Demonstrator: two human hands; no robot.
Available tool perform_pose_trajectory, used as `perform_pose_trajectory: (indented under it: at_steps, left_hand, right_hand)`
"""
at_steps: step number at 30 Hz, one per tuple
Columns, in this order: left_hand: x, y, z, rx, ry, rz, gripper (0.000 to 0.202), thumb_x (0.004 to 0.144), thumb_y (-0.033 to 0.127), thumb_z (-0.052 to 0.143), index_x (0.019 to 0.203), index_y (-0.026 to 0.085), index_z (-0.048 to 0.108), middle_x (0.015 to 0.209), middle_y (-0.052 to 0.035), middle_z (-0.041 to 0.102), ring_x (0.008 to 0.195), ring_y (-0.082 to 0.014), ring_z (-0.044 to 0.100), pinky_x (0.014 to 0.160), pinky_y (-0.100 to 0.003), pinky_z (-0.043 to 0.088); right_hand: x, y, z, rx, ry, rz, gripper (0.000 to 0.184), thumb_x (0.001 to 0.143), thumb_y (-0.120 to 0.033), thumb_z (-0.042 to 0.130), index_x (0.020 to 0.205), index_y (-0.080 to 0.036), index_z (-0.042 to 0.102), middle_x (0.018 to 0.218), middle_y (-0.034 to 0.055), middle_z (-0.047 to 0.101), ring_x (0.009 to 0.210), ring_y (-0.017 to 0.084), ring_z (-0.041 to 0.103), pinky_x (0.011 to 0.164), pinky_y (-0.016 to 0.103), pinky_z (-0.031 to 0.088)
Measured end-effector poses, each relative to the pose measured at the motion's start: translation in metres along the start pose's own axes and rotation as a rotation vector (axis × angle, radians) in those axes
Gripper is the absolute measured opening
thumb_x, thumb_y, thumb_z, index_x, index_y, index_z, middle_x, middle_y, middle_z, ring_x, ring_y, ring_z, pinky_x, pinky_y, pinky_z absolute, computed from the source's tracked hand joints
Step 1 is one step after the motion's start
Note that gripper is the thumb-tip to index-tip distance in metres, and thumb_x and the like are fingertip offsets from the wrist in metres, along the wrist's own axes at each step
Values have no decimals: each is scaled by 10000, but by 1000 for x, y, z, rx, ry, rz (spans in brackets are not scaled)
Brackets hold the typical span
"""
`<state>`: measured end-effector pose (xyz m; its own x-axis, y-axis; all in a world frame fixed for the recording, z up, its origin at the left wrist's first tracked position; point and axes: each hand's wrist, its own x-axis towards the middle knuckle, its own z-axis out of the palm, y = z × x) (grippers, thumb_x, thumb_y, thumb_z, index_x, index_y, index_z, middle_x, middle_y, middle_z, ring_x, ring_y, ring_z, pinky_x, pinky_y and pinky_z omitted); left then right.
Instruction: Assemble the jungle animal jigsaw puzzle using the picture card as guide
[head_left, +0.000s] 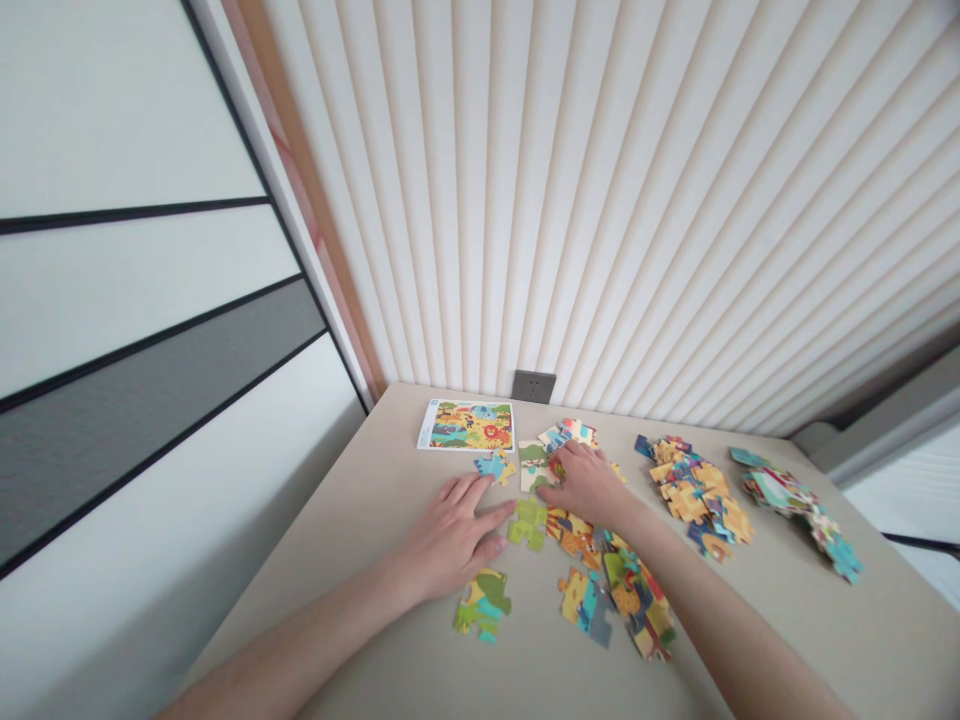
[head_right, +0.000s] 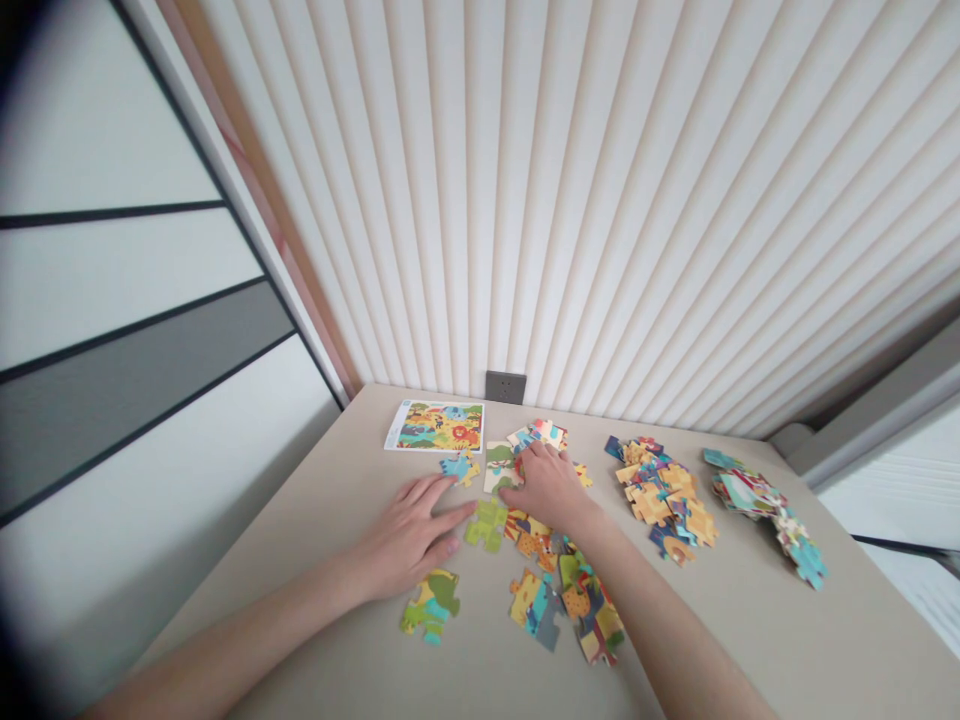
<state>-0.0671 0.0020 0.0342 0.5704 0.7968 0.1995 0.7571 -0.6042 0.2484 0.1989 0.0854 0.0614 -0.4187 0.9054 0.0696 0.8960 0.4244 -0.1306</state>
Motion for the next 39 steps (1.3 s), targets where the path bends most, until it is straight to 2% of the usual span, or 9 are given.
perform_pose_trajectory:
  at_steps: [4, 9, 12, 17, 20, 25, 28, 32, 39]
  left_hand:
    - [1, -3, 3, -116, 84, -8, 506, 1029, 390, 522, 1526, 303, 497, 1491, -124, 522, 1386, -327, 470, 1160, -562, 401]
    - [-5, -20, 6, -270, 221, -118, 537, 998, 271, 562, 1525, 268, 459, 1419, -112, 586, 1328, -274, 531, 1149, -480, 442]
    - [-9, -25, 4, -306, 207, -115, 608, 976, 326, 635, 1544, 277, 423, 1427, -115, 587, 1333, -282, 535, 1151, -487, 443]
    - [-14, -26, 0, -250, 145, -51, 916, 818, 469, 835, 1581, 269, 370, 1463, -127, 556, 1358, -328, 507, 1161, -515, 426]
    - [-15, -28, 0, -199, 138, -75, 753, 841, 400, 824, 1500, 271, 483, 1392, -104, 597, 1295, -308, 550, 1133, -490, 448]
    - [-15, -35, 0, -164, 125, -119, 408, 901, 324, 750, 1290, 267, 642, 1204, -69, 665, 1150, -279, 619, 1044, -465, 504]
    - [-14, -35, -2, -156, 122, -120, 457, 891, 310, 752, 1325, 265, 621, 1254, -75, 651, 1185, -284, 607, 1064, -469, 495]
    - [-15, -32, -6, -139, 105, -88, 522, 904, 320, 736, 1399, 266, 578, 1376, -81, 610, 1287, -291, 565, 1125, -474, 456]
    - [-15, -28, -10, -122, 69, -65, 323, 967, 339, 657, 1282, 271, 670, 1363, -81, 607, 1296, -293, 553, 1136, -491, 441]
  right_hand:
    - [-2, -4, -4, 14, 18, -4, 313, 834, -467, 729, 992, -208, 656, 1067, 108, 692, 1082, 314, 635, 964, 437, 429]
    - [-14, -13, -14, 76, 52, -9, 339, 850, -489, 723, 1038, -214, 656, 1078, 100, 705, 1057, 296, 655, 956, 417, 437]
    - [-22, -25, -17, 120, 64, -35, 360, 845, -511, 740, 1045, -224, 654, 1085, 97, 705, 1064, 305, 658, 970, 438, 440]
    - [-28, -57, -6, 219, 51, -92, 381, 840, -529, 774, 1052, -241, 643, 1094, 79, 689, 1081, 294, 647, 981, 429, 458]
    - [-24, -68, 4, 257, 24, -124, 388, 826, -503, 808, 1042, -228, 640, 1085, 80, 679, 1085, 288, 638, 953, 401, 477]
    - [-5, -45, 11, 242, -9, -268, 376, 922, -548, 713, 1111, -226, 669, 1146, 83, 690, 1128, 268, 634, 983, 386, 484]
    - [13, -17, 11, 123, 57, -224, 324, 1021, -448, 584, 1244, -225, 663, 1243, 109, 694, 1188, 271, 626, 1050, 423, 454]
    - [30, 12, 15, 86, 41, -219, 472, 971, -454, 655, 1385, -231, 608, 1380, 121, 669, 1289, 299, 595, 1109, 471, 415]
    - [34, 19, 15, 77, 44, -228, 533, 973, -447, 639, 1451, -224, 559, 1339, 141, 696, 1297, 302, 598, 1174, 511, 329]
